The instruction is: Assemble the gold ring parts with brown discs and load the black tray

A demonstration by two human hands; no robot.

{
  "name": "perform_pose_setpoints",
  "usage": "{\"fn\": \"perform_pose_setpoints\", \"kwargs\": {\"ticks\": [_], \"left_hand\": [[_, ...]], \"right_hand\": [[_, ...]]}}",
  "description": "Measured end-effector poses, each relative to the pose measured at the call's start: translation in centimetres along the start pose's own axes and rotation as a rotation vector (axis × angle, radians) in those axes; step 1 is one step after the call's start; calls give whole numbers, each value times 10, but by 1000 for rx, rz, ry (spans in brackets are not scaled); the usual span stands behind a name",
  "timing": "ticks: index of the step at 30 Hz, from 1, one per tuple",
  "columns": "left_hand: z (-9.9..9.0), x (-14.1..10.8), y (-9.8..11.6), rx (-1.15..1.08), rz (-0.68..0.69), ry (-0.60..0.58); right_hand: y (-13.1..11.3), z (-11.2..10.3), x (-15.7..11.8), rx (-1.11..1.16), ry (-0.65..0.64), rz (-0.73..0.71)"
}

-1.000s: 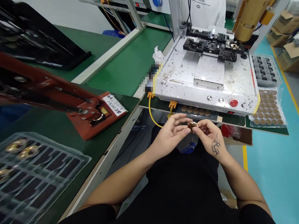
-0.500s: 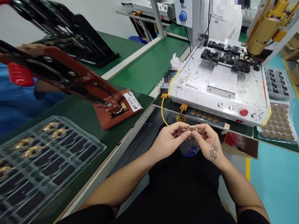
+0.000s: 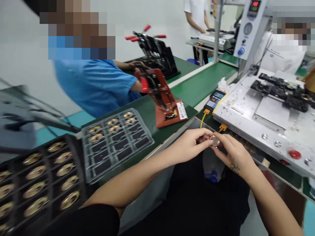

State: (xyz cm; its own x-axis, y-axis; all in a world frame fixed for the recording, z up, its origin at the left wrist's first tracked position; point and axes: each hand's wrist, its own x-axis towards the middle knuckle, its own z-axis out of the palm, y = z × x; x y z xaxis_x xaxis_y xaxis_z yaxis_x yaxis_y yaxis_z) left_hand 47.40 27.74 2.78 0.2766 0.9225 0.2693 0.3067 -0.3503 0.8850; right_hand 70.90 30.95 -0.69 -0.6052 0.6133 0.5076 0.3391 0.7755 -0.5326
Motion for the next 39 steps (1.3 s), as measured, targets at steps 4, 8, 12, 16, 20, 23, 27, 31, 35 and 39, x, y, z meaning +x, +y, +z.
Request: {"fn": "perform_pose_setpoints", "kwargs": {"ticks": [4,8,12,16,20,23,27,31,35,39], "left_hand": [[-84,17,16,526,491,260],[-166,37,4,841,718,320],[-195,47,-11,899,726,225],[-212,72,11,656,585,497],[-259,112,29,244,304,712],[-291,101,7,252,144,802],[-285,30,-56,533,-175,646],[-232,-17,-111,371,-492,67],[-189,-7,-141,428,-484,169],[-174,6,-153,457,-416,245]], "right_hand": [[4,9,29,-27,88,-20],[5,17,48,10,143,32],[5,19,60,78,156,43],[3,24,85,127,162,54],[7,46,122,166,112,72],[19,68,137,227,57,95],[46,95,140,310,-12,158],[69,128,162,326,-140,124],[83,163,195,322,-217,80],[94,178,207,317,-261,77]]}}
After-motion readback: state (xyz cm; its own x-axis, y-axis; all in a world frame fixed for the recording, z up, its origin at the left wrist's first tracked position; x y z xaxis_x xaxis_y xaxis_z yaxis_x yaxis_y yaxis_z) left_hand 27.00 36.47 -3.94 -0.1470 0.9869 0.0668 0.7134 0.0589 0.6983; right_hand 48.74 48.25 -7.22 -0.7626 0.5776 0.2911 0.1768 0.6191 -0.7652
